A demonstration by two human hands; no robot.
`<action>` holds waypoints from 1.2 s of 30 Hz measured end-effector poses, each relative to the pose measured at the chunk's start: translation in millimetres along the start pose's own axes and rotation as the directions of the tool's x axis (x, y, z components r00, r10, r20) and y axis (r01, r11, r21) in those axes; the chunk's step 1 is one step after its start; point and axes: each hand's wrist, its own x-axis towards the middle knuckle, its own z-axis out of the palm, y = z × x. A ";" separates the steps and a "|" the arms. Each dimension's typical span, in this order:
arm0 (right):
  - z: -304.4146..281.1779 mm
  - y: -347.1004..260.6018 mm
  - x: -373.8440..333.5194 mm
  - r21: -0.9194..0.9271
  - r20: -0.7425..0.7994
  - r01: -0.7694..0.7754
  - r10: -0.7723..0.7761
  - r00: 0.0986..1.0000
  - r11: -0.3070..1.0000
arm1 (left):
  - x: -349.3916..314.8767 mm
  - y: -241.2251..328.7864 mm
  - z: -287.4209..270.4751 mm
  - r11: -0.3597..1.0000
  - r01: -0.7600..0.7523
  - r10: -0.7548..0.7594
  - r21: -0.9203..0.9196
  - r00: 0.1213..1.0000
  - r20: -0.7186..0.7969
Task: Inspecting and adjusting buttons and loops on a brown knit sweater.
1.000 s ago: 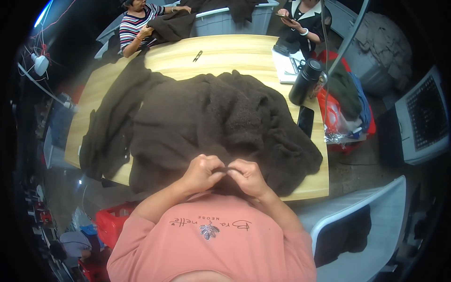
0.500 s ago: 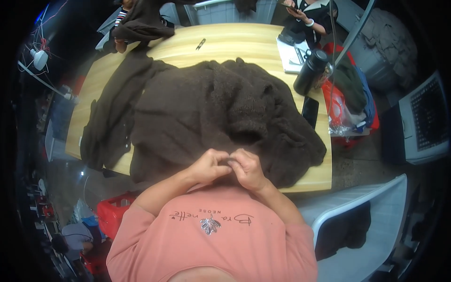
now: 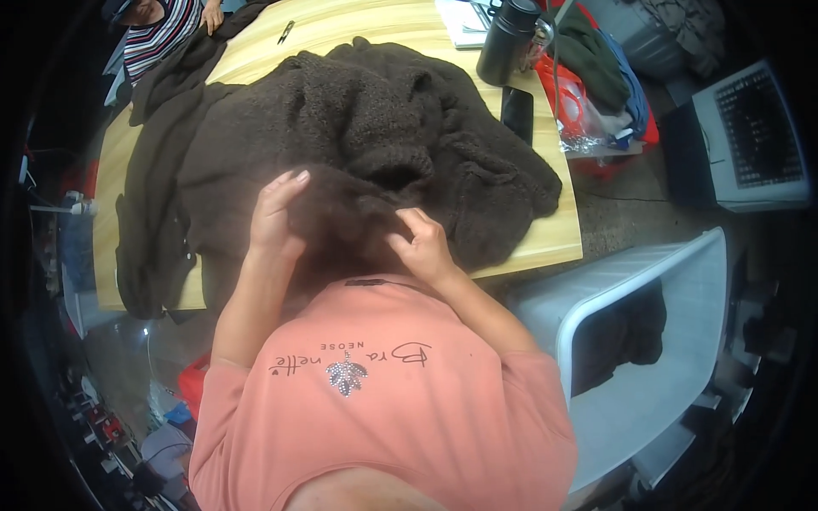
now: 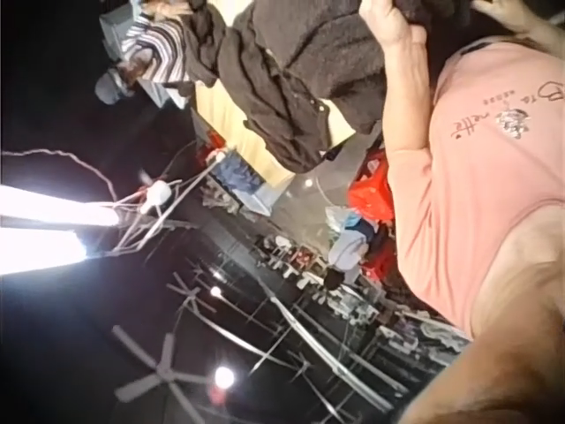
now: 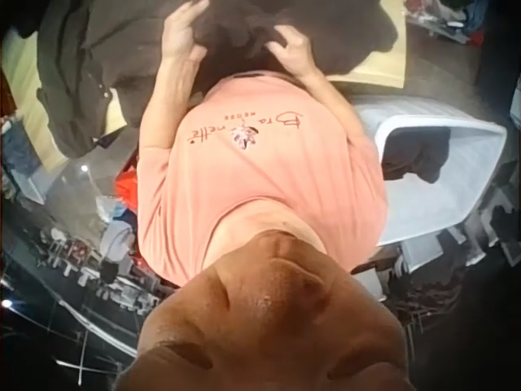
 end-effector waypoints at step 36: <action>-21.0 -90.4 25.5 -0.246 0.024 0.775 -0.796 0.605 0.582 | -17.4 -2.6 -1.7 0.876 -0.022 -0.174 0.482 0.917 0.358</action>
